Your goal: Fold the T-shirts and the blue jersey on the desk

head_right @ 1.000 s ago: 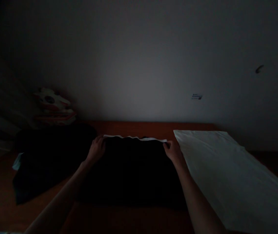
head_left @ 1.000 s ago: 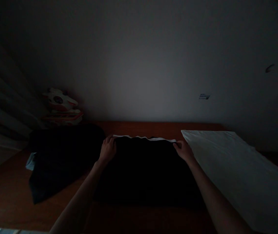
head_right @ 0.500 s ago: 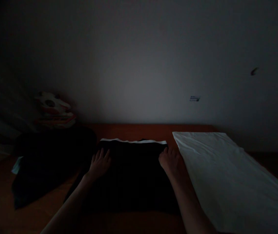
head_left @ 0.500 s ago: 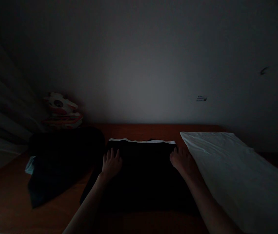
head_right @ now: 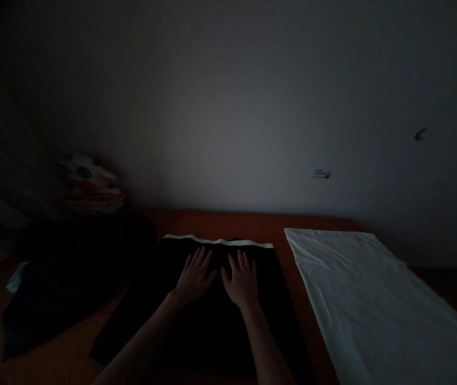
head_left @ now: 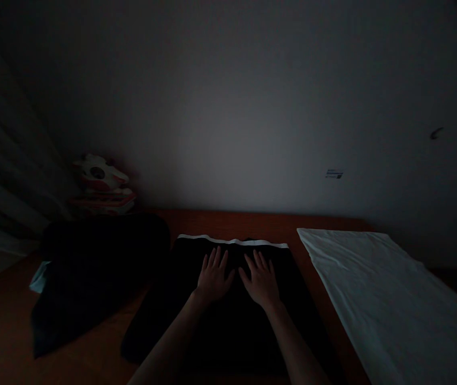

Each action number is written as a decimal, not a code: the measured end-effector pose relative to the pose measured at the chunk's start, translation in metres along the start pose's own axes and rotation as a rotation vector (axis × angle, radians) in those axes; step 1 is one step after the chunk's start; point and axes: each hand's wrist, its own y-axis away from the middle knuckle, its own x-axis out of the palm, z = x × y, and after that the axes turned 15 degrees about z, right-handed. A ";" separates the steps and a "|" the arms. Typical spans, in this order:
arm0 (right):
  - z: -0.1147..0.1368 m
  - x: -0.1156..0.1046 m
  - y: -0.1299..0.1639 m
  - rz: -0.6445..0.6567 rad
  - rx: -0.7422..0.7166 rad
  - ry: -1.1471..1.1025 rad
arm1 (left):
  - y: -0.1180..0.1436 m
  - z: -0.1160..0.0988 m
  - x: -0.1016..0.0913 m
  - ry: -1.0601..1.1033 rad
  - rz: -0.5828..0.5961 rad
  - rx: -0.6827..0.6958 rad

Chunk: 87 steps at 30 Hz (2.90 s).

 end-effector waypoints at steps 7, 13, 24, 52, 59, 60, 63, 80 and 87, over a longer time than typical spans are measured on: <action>-0.016 -0.010 -0.003 0.027 0.156 0.032 | -0.002 0.057 -0.010 -0.105 0.050 -0.103; -0.018 -0.007 -0.006 0.046 0.257 0.022 | 0.012 0.112 -0.007 -0.117 -0.030 -0.259; -0.030 -0.007 -0.005 -0.013 0.359 0.017 | 0.022 0.129 -0.004 -0.076 -0.087 -0.200; -0.092 -0.009 0.005 -0.153 0.182 -0.003 | 0.032 0.121 -0.008 0.118 -0.169 -0.234; -0.093 -0.006 0.003 -0.179 0.172 -0.064 | 0.020 0.122 -0.005 0.082 -0.245 -0.267; -0.094 -0.005 0.003 -0.179 0.174 -0.065 | 0.019 0.120 -0.005 0.068 -0.241 -0.267; -0.092 -0.006 0.004 -0.175 0.181 -0.055 | 0.019 0.114 -0.005 0.015 -0.214 -0.282; -0.075 -0.012 0.047 -0.097 0.294 0.042 | 0.043 0.102 -0.010 0.121 -0.214 -0.191; -0.067 -0.037 0.043 -0.061 0.374 0.085 | 0.035 0.091 -0.020 0.197 -0.246 -0.464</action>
